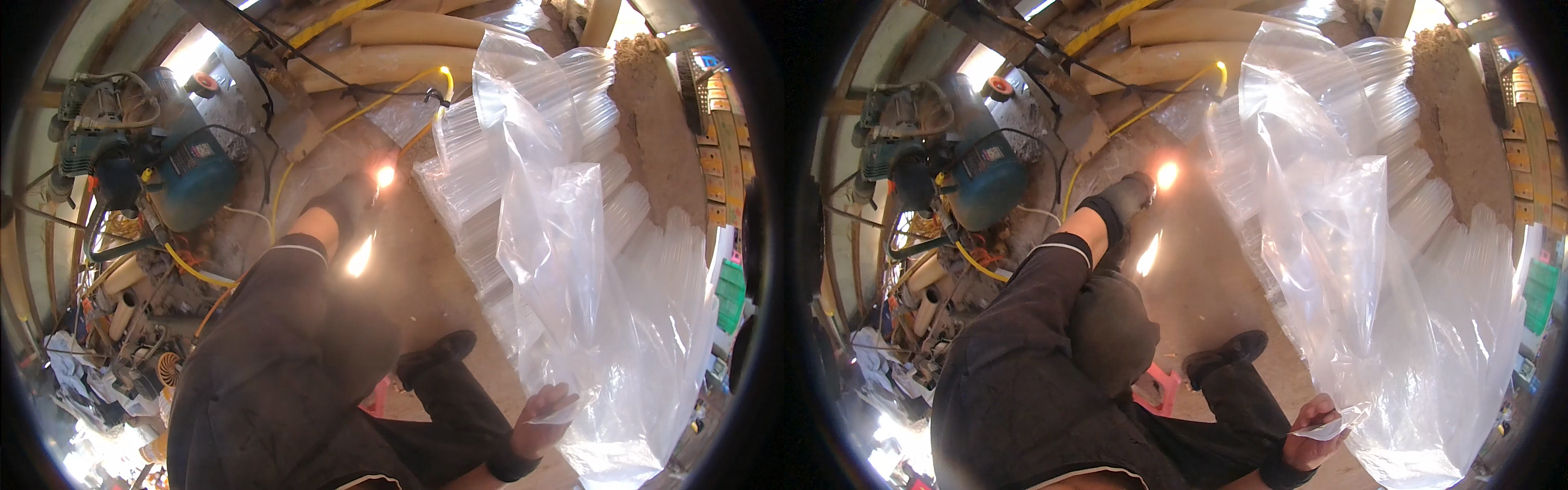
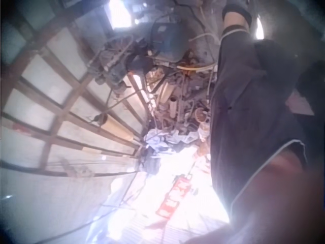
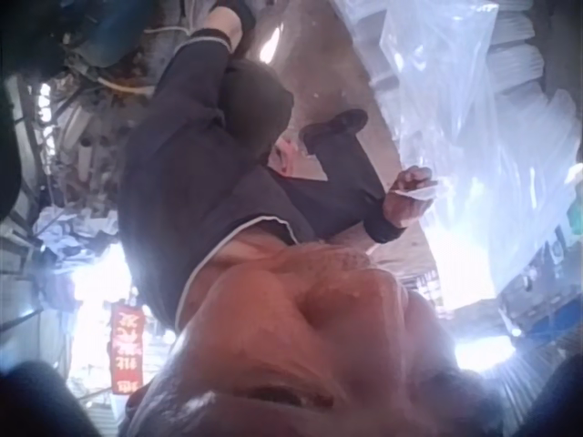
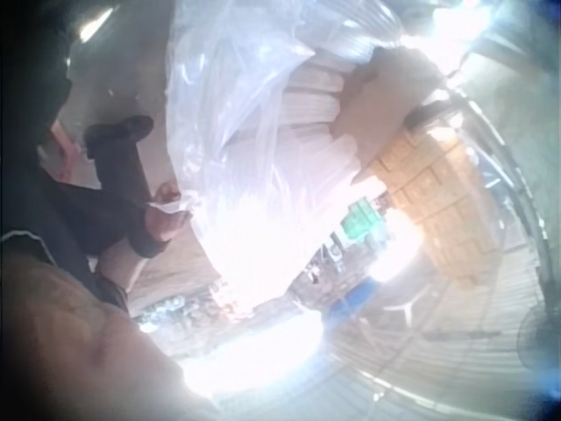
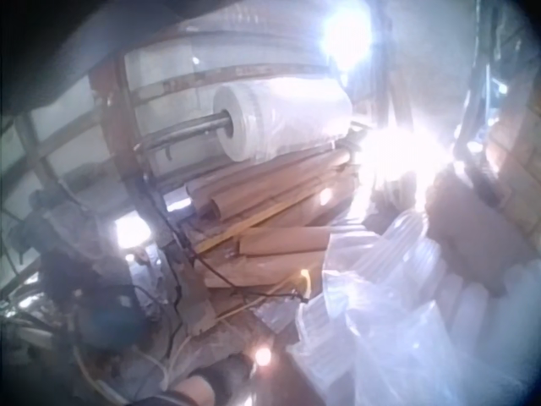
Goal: The person sits on the floor and inflates a large clear air cushion sheet by hand. They use a yellow tube to blow air into the sheet and then seal it with a black zip tie. The person then smooths and adjusts the inflated sheet.
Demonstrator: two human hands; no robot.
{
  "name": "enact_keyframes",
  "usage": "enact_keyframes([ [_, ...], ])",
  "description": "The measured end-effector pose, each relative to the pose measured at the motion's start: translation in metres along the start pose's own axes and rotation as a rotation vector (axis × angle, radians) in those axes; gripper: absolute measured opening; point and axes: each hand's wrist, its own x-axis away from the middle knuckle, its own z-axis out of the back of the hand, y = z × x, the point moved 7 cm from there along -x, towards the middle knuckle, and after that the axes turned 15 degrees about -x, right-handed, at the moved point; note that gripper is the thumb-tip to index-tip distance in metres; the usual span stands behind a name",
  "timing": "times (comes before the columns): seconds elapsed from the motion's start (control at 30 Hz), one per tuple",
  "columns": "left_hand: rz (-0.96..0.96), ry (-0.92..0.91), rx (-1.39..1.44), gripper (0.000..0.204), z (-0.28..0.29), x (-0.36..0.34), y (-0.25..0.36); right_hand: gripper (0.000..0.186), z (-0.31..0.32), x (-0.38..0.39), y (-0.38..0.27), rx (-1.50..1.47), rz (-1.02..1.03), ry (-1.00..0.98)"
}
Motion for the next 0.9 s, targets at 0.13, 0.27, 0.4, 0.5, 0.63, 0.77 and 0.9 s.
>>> enact_keyframes([
  [0.13, 0.052, -0.225, 0.128, 0.035, 0.058, 0.011, -0.006, 0.028, -0.015, 0.001, -0.008, 0.172, -0.024, -0.106],
  [0.27, 0.280, -0.219, 0.291, 0.032, 0.126, 0.045, -0.018, 0.044, -0.051, 0.014, -0.038, 1.184, 0.601, -0.273],
  [0.4, -0.187, 0.045, 0.573, 0.013, 0.196, 0.115, 0.010, 0.034, -0.045, 0.010, -0.045, 0.982, 0.452, -0.288],
  [0.5, -0.243, -0.228, 0.415, 0.014, 0.204, 0.156, 0.015, 0.026, -0.028, 0.009, -0.016, -0.061, -0.165, -0.176],
  [0.63, -0.139, 0.139, 0.744, 0.021, 0.289, 0.163, 0.005, 0.022, -0.045, 0.017, -0.009, -0.246, -0.246, -0.347],
  [0.77, 0.148, 0.229, 1.173, 0.028, 0.405, 0.127, 0.005, 0.022, -0.041, 0.025, 0.001, -0.320, -0.313, -0.335],
  [0.9, -0.165, 0.211, 1.246, 0.038, 0.541, 0.128, 0.063, 0.019, -0.029, 0.039, 0.031, -0.279, -0.460, -0.314],
])
